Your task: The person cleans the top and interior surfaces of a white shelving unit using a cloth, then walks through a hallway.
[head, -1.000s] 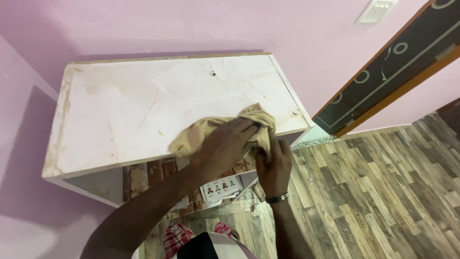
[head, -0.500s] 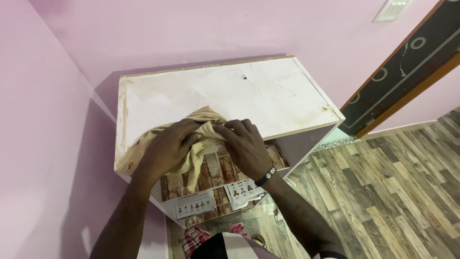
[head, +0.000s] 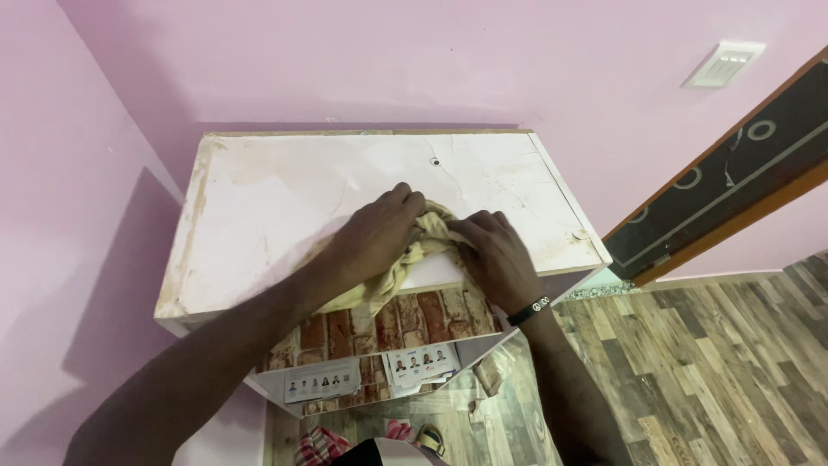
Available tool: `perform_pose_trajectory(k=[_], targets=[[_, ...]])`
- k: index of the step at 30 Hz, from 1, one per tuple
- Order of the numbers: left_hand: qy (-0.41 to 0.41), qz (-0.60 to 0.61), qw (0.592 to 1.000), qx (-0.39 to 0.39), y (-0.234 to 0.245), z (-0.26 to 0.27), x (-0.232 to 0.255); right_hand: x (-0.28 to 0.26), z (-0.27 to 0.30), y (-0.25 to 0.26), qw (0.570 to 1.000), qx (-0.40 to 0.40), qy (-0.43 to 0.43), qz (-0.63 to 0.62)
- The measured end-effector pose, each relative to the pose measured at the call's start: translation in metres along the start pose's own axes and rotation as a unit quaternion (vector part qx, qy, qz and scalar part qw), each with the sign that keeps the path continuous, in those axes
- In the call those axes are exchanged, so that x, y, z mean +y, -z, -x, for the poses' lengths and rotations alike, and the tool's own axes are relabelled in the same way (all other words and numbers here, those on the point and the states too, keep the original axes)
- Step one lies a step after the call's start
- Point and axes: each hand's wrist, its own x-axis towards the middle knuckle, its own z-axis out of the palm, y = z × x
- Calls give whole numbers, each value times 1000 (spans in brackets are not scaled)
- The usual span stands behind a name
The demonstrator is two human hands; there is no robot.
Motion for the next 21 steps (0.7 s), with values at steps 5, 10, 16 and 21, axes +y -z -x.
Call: perform_pose_trajectory(k=[5,10,16,21], targets=[[-86,53,994,46,-46,-89,25,82,10,23,996,-8,-82,38],[-88,138,986,-2,-80,-177,49,170,-3,49,989,-15,-95,111],[-47,32,997,44,-116,-264,36,240,-53,48,980,-66,-117,150],[-78,51,986,135,-139,-279,-15,253,-92,27,987,-67,-43,137]])
